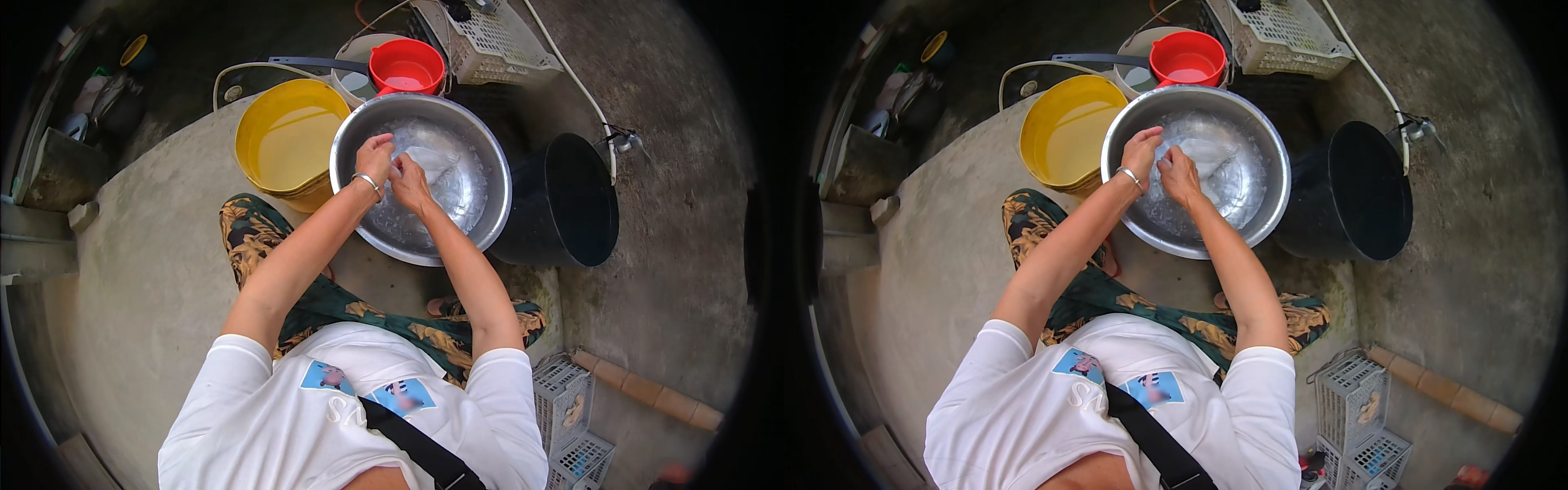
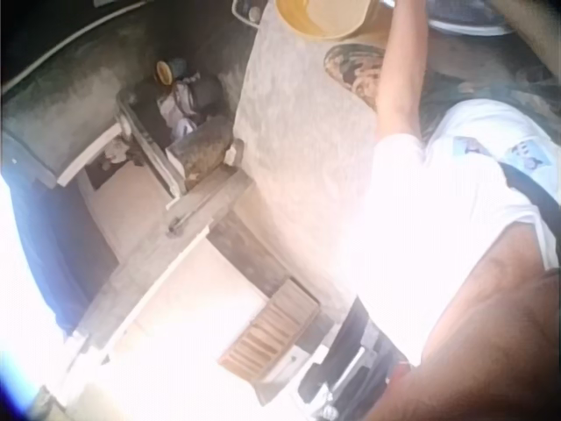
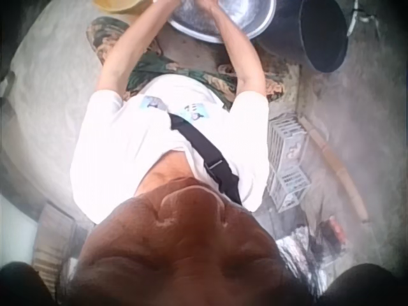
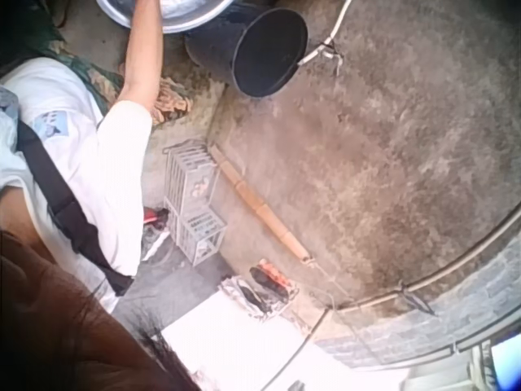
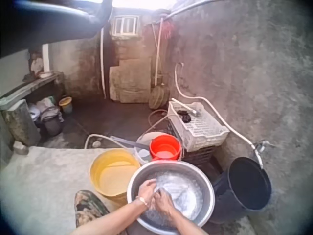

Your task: The person washes a white cloth by hand in a metal basin filled with water. They scrub and rinse the cloth, then use a red scoop to add more water from a bucket. Finally, they wring out the cloth and hang it on a line.

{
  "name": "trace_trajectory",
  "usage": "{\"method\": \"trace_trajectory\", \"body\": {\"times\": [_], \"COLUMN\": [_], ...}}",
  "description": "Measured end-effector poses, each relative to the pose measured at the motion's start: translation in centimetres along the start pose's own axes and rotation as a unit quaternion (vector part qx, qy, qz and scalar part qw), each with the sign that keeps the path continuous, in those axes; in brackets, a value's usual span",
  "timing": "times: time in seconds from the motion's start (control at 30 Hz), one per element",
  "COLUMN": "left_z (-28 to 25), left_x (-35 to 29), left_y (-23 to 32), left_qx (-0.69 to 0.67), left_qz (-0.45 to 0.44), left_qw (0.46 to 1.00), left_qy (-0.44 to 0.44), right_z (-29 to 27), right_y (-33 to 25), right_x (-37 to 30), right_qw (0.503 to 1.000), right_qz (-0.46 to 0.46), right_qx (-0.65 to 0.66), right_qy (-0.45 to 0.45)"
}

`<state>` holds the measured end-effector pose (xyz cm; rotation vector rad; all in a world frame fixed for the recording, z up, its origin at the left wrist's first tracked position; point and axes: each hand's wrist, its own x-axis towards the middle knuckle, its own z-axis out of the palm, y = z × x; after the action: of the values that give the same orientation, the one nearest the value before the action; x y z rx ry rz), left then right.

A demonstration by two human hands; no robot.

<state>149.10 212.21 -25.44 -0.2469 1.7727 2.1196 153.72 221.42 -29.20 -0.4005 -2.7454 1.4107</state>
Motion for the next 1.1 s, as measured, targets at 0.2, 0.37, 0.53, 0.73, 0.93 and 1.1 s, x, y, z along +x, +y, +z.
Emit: {"method": "trace_trajectory", "body": {"times": [0.2, 0.37, 0.53, 0.73, 0.93, 1.1], "left_z": [-1.1, 0.0, 0.8, -0.3, 1.3, 0.4], "left_x": [0.2, -1.0, -2.2, -0.5, -2.0, -0.6], "left_y": [0.5, 0.7, 1.7, -0.3, 2.9, 4.2], "left_qx": [0.026, -0.010, -0.102, -0.045, -0.217, -0.081], "left_qz": [0.020, -0.161, -0.283, -0.205, -0.181, -0.118], "left_qw": [0.999, 0.984, 0.923, 0.960, 0.921, 0.943], "left_qy": [0.004, -0.072, -0.239, -0.183, -0.268, -0.301], "right_z": [-7.3, -9.3, -8.0, -6.2, -4.8, -4.8], "right_y": [7.3, 5.0, -0.8, 6.5, 1.8, 1.5], "right_x": [1.3, 1.0, -0.7, 1.0, -1.0, -1.2], "right_qw": [0.977, 0.957, 0.939, 0.955, 0.832, 0.793], "right_qz": [0.124, 0.120, 0.098, 0.225, 0.362, 0.237], "right_qx": [-0.060, -0.056, 0.330, 0.158, 0.418, 0.560], "right_qy": [0.160, 0.259, -0.019, 0.112, -0.041, 0.032]}}
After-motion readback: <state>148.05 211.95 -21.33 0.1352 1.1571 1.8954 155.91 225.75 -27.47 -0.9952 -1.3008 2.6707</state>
